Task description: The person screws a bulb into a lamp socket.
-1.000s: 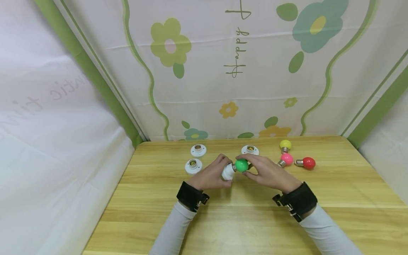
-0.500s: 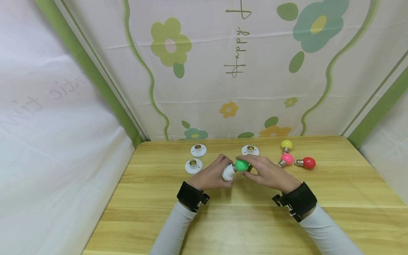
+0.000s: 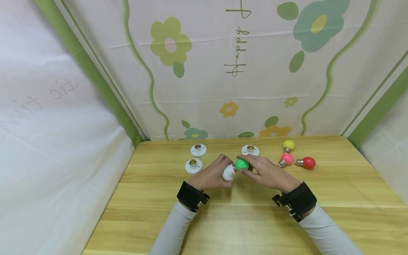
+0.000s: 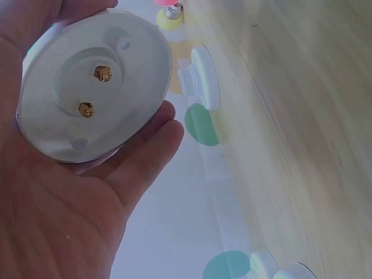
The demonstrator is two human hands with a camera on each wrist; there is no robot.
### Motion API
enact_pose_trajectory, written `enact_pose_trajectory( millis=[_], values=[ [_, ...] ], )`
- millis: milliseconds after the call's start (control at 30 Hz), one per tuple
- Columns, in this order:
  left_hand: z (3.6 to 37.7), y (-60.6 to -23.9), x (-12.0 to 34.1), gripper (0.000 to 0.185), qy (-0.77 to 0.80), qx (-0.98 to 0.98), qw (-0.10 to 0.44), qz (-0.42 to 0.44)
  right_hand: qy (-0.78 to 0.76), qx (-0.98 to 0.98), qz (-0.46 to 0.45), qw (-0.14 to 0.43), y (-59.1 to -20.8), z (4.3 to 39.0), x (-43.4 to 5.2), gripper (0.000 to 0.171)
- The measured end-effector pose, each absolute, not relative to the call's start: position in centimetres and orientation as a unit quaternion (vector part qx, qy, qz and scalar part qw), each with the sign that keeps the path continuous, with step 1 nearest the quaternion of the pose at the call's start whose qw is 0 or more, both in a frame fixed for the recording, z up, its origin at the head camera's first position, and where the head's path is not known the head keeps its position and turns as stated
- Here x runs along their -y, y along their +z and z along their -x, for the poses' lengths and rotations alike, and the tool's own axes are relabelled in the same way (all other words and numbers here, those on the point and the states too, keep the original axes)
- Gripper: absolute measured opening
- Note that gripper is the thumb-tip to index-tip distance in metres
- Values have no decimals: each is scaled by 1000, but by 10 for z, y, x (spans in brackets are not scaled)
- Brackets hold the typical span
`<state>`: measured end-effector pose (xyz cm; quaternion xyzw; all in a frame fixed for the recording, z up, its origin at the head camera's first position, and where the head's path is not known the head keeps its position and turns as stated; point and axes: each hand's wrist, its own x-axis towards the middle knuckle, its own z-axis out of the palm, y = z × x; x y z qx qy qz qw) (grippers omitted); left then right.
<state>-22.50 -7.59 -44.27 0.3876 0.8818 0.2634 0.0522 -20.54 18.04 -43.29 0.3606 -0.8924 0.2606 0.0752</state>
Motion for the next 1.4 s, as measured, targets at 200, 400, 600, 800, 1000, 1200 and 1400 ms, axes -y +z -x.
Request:
enact_pose_trajectory(
  millis=[200, 400, 600, 800, 1000, 1200, 1400],
  values=[
    [225, -442, 76, 49, 258, -881, 47, -393, 256, 886, -373, 102, -433, 206, -180, 52],
    [224, -440, 76, 50, 260, -879, 39, -397, 275, 865, -403, 116, -433, 207, -179, 44],
    [225, -441, 76, 49, 257, -880, 34, -399, 282, 863, -405, 108, -432, 206, -179, 52],
    [225, -441, 76, 49, 259, -880, 36, -397, 273, 864, -407, 114, -431, 206, -180, 52],
    [223, -440, 76, 49, 255, -881, 37, -397, 264, 871, -399, 111, -431, 206, -180, 54],
    [223, -439, 75, 50, 251, -882, 36, -397, 262, 875, -392, 110, -430, 205, -180, 54],
    [222, -439, 75, 50, 250, -881, 38, -399, 266, 880, -380, 100, -431, 203, -179, 53]
  ],
)
